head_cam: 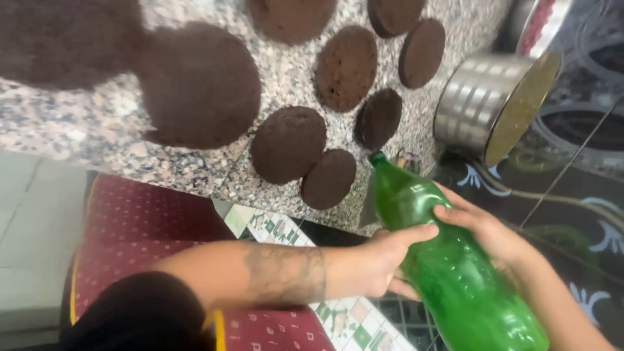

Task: The person arranges round chocolate cake layers in rows on a granite work counter, then sprinkles syrup from a large green plastic bottle over the layers to moisten them. They move along the counter treating the layers one by one and reposition the bottle as they work.

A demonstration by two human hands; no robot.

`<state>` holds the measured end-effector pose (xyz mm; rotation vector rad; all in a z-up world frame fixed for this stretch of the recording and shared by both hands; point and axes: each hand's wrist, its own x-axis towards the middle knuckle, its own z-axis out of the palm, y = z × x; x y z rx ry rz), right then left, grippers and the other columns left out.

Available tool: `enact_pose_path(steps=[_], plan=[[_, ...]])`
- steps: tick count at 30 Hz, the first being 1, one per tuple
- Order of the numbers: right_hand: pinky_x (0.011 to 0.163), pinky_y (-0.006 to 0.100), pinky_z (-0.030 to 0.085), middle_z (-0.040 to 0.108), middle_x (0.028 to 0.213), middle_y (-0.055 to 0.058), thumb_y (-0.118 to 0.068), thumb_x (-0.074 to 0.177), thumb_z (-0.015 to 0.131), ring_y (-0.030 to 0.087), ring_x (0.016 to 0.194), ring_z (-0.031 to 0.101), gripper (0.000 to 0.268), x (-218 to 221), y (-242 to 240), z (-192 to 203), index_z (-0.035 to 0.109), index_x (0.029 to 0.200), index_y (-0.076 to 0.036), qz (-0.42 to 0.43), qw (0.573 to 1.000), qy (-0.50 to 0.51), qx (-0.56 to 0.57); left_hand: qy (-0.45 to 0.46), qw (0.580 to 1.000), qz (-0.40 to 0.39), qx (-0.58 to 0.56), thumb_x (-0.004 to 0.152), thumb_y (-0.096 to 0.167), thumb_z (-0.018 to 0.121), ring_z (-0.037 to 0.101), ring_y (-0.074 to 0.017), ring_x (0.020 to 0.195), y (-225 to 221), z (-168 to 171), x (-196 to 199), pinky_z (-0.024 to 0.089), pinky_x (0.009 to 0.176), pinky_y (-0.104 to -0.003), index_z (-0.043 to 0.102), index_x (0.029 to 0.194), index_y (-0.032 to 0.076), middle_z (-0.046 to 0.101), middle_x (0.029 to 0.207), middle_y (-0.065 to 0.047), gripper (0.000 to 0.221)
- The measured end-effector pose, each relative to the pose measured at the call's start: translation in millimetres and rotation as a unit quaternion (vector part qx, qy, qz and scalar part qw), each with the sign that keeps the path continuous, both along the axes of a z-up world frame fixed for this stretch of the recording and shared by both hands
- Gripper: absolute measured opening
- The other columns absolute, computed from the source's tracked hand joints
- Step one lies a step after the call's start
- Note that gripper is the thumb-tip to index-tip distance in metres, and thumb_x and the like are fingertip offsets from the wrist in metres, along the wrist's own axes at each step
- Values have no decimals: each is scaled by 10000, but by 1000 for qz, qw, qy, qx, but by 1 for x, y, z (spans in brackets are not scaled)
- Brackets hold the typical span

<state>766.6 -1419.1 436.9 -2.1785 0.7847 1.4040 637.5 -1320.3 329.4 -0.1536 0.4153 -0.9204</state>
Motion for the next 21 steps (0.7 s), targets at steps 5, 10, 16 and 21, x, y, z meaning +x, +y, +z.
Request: enact_pose_path(steps=[5, 10, 16, 21], plan=[[926, 437, 505, 621, 1397, 124, -301, 873, 607, 277, 1151, 630, 748, 14, -6, 2, 456, 1598, -196, -56, 994, -90, -16, -63, 997, -28, -22, 887, 512, 662, 663, -377, 1156, -11, -22, 35, 571, 909, -605, 491, 1417, 96, 629, 1306, -196, 695], [977, 363, 490, 603, 1465, 83, -254, 856, 621, 226, 1232, 608, 768, 5, 16, 2, 432, 1594, -162, -5, 992, -112, 62, -119, 992, -1, 31, 870, 506, 681, 690, -363, 1118, 21, -14, 23, 584, 876, -591, 583, 1359, 56, 694, 1205, -180, 672], [1003, 356, 472, 595, 1487, 100, -190, 830, 642, 238, 1267, 600, 807, -2, 58, 12, 418, 1605, -181, 37, 987, -114, 107, -91, 991, 54, 78, 837, 441, 714, 677, -331, 1145, 58, 5, -1, 569, 895, -610, 576, 1360, 91, 693, 1221, -130, 644], [983, 380, 484, 610, 1457, 108, -181, 840, 631, 256, 1230, 608, 784, 8, 83, 6, 435, 1598, -181, 40, 992, -100, 71, -61, 990, 99, 82, 823, 435, 711, 661, -364, 1163, 73, 4, -5, 579, 868, -607, 536, 1375, 103, 663, 1243, -157, 667]])
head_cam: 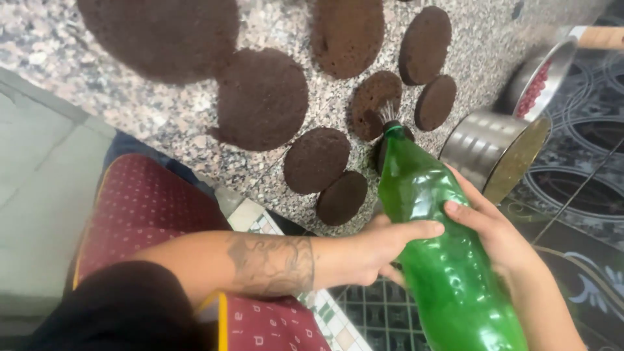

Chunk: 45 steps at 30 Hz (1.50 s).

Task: The person arranges round chocolate cake layers in rows on a granite work counter, then sprinkles syrup from a large green plastic bottle over the layers to moisten them. They move along the counter treating the layers one by one and reposition the bottle as they work.

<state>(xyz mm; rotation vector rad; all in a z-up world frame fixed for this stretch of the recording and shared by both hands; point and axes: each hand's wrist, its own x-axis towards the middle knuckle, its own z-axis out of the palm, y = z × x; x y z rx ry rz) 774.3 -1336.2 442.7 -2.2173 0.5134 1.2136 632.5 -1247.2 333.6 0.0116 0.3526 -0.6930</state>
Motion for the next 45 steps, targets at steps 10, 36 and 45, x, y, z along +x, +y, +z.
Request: enact_pose_path(steps=[10, 36, 45], plan=[[988, 381, 480, 593, 1469, 124, -170, 852, 639, 270, 1240, 595, 786, 2, 26, 6, 431, 1610, -188, 43, 999, -13, -26, 2, 999, 29, -25, 819, 461, 743, 661, -357, 1179, -2, -11, 0, 615, 825, -539, 490, 1431, 95, 637, 1293, -174, 756], [958, 351, 512, 617, 1452, 112, -118, 844, 653, 235, 1228, 623, 752, 7, 132, 15, 480, 1573, -178, 115, 991, -54, -43, -20, 991, 126, -41, 867, 391, 727, 718, -297, 1032, 82, -7, 9, 642, 738, -463, 535, 1382, 82, 688, 1169, -144, 630], [983, 328, 510, 642, 1442, 106, -138, 843, 688, 231, 1259, 628, 729, 6, 146, 7, 501, 1545, -190, 143, 985, -32, -85, -6, 987, 144, -67, 836, 434, 717, 721, -254, 995, 77, -19, 13, 649, 712, -429, 509, 1397, 132, 685, 1166, -105, 670]])
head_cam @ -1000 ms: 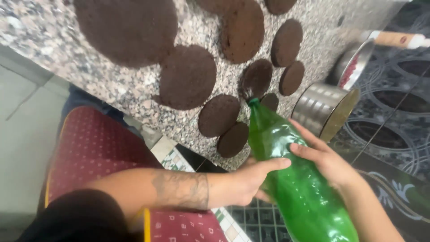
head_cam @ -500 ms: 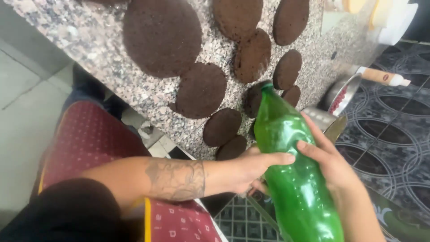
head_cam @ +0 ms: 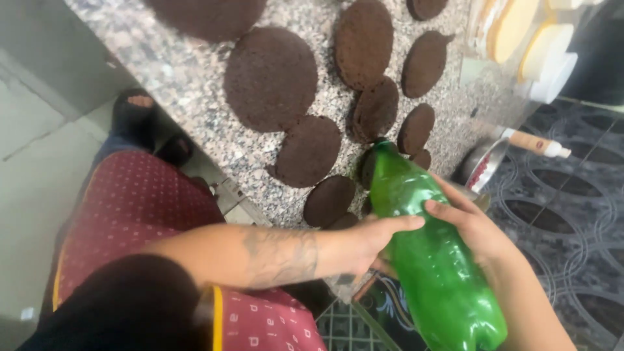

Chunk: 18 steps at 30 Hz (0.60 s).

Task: The person arranges round chocolate cake layers in rows on a granite work counter, then sprinkles syrup from a large green plastic bottle over the layers to moisten them. They move along the counter treating the layers one by one and reposition the bottle as they work.

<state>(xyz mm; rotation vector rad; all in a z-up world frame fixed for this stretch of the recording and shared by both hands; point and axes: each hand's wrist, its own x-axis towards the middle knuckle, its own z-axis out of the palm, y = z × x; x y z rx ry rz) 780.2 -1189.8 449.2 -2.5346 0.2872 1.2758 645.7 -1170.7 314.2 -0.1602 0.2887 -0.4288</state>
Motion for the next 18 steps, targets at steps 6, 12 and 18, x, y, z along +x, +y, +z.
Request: enact_pose_path(steps=[6, 12, 18], plan=[[885, 380, 577, 670, 1402, 103, -136, 850, 643, 260, 1166, 679, 739, 2, 16, 9, 500, 1567, -239, -26, 997, -56, 56, -47, 996, 21, 69, 886, 459, 719, 728, -290, 998, 7, -2, 11, 634, 717, -440, 531, 1400, 77, 690, 1206, -174, 667], [933, 307, 544, 642, 1424, 107, -70, 872, 661, 200, 1190, 656, 741, -5, -21, -9, 468, 1574, -206, 125, 985, 16, 115, 18, 992, 38, 118, 829, 461, 728, 708, -284, 1065, -10, -3, -23, 605, 798, -497, 515, 1401, 155, 678, 1259, -127, 683], [998, 372, 515, 603, 1471, 76, -211, 835, 685, 237, 1256, 622, 762, -5, -59, -17, 453, 1560, -250, 49, 984, 2, 173, -4, 984, -32, 176, 829, 457, 727, 674, -317, 1103, 1, -2, -7, 528, 921, -605, 534, 1412, 177, 672, 1274, -94, 675]])
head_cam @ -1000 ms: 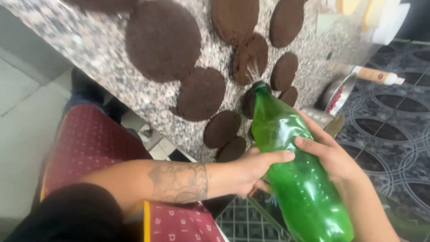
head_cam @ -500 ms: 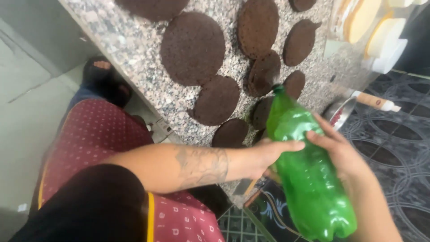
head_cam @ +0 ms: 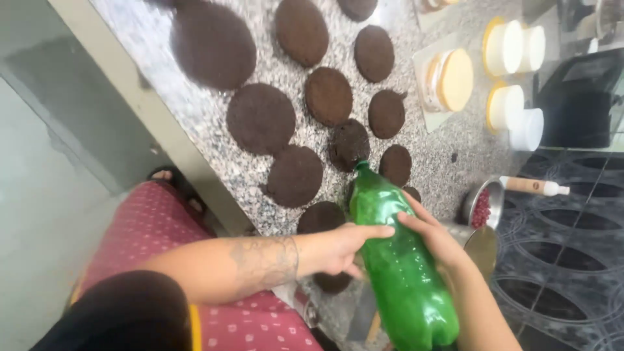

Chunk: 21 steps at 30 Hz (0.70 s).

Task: The person arranges round chocolate cake layers in rows on a granite work counter, then sprinkles syrup from a large green plastic bottle over the layers to moisten them. They move along the counter treating the layers one by one and reposition the bottle as they work.

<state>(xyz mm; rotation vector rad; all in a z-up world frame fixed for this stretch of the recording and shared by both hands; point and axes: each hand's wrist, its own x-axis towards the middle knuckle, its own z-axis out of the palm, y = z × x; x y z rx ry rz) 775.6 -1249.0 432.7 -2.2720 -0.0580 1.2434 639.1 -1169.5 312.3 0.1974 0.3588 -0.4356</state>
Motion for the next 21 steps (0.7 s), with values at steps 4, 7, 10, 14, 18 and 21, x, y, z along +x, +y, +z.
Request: enact_pose_path(steps=[4, 7, 10, 14, 18, 21], plan=[[960, 413, 532, 590, 1466, 108, -206, 817, 669, 283, 1220, 632, 818, -19, 9, 14, 391, 1585, -261, -79, 993, 11, 83, -35, 996, -23, 82, 869, 436, 713, 705, -311, 1063, 26, 14, -10, 571, 873, -569, 580, 1385, 98, 708, 1207, -115, 631], [962, 388, 534, 583, 1466, 109, -156, 809, 677, 263, 1214, 636, 856, -18, 27, 9, 357, 1596, -252, -64, 991, 29, 113, -17, 996, 0, 93, 871, 402, 716, 731, -297, 1034, 47, 22, -20, 620, 819, -524, 600, 1358, 77, 726, 1168, -126, 598], [951, 368, 537, 594, 1452, 114, -120, 805, 686, 247, 1192, 642, 865, -26, 65, 10, 359, 1598, -230, -56, 991, 55, 105, 13, 997, 11, 70, 875, 379, 721, 737, -297, 1012, 78, 17, -30, 631, 786, -494, 595, 1344, 81, 727, 1153, -127, 570], [907, 385, 551, 642, 1384, 150, -107, 797, 679, 274, 1120, 668, 860, -41, 119, 18, 392, 1596, -243, -85, 994, 66, 2, 45, 999, -9, -18, 886, 367, 733, 736, -301, 1015, 116, 17, -47, 629, 794, -490, 588, 1340, 80, 726, 1157, -127, 557], [916, 380, 551, 660, 1367, 150, -112, 811, 670, 268, 1125, 675, 825, -33, 138, 21, 420, 1586, -241, -127, 987, 69, -69, 69, 992, -57, -93, 878, 372, 743, 720, -301, 1059, 147, 16, -31, 627, 823, -520, 585, 1344, 80, 709, 1184, -122, 572], [934, 369, 552, 661, 1374, 131, -120, 829, 657, 252, 1155, 678, 794, -33, 185, 31, 423, 1578, -245, -163, 983, 25, -84, 35, 993, -78, -87, 872, 388, 735, 681, -299, 1122, 183, 18, -22, 599, 863, -540, 563, 1367, 107, 678, 1240, -115, 595]])
